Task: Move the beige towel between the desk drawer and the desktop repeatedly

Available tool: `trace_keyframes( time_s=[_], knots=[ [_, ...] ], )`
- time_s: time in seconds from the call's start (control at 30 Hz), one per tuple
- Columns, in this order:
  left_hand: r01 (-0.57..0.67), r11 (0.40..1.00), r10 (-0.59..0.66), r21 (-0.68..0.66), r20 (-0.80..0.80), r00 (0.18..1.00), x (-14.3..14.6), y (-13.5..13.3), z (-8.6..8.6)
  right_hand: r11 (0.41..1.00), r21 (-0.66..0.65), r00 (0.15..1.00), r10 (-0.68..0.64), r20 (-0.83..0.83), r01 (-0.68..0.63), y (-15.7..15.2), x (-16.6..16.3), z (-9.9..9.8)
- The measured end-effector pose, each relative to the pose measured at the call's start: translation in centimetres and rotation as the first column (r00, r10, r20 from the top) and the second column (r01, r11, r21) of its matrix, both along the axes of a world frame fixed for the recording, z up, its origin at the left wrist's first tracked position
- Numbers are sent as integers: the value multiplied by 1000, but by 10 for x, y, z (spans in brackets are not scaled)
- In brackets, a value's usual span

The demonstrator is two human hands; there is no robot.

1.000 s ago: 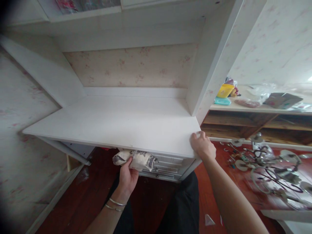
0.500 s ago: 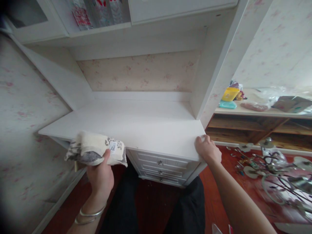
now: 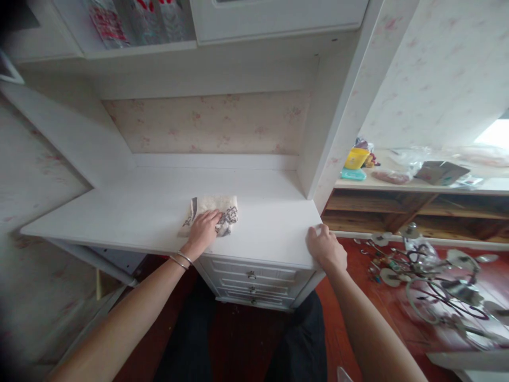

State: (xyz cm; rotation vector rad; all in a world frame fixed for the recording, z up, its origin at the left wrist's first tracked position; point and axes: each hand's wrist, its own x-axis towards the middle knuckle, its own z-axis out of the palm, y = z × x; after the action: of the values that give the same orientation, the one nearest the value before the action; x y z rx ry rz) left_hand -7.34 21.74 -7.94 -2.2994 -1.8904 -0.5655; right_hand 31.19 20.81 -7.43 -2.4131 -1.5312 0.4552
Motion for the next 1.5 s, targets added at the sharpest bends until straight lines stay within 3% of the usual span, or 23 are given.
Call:
trace_keyframes(
  time_s=[0.27,0.43,0.5,0.63,0.73,0.8,1.0,1.5],
  knots=[
    [88,995,-86,-53,34,996,-16,24,4,1000,12,1000,-7,0,7,5,4,-5],
    [252,924,-225,-287,122,967,-47,17,22,1000,6,1000,-17,0,17,5,3,-5],
    [263,898,-227,-353,142,964,-67,9,30,1000,16,1000,-12,5,12,5,4,-6],
    [51,938,17,-342,194,981,-112,-3,32,1000,28,1000,-15,20,14,5,3,-7],
    [-201,940,265,-275,222,938,-140,-7,18,1000,18,1000,-23,21,22,5,2,-6],
    [-312,928,349,-203,179,920,-148,-9,6,1000,15,999,-27,20,27,4,0,-5],
    [-372,925,371,-78,-27,928,-142,-14,-10,999,11,999,-45,25,44,4,-2,-3],
    [-393,917,395,-74,9,919,-142,-17,-12,1000,27,999,6,46,-8,0,0,-5]
  ],
)
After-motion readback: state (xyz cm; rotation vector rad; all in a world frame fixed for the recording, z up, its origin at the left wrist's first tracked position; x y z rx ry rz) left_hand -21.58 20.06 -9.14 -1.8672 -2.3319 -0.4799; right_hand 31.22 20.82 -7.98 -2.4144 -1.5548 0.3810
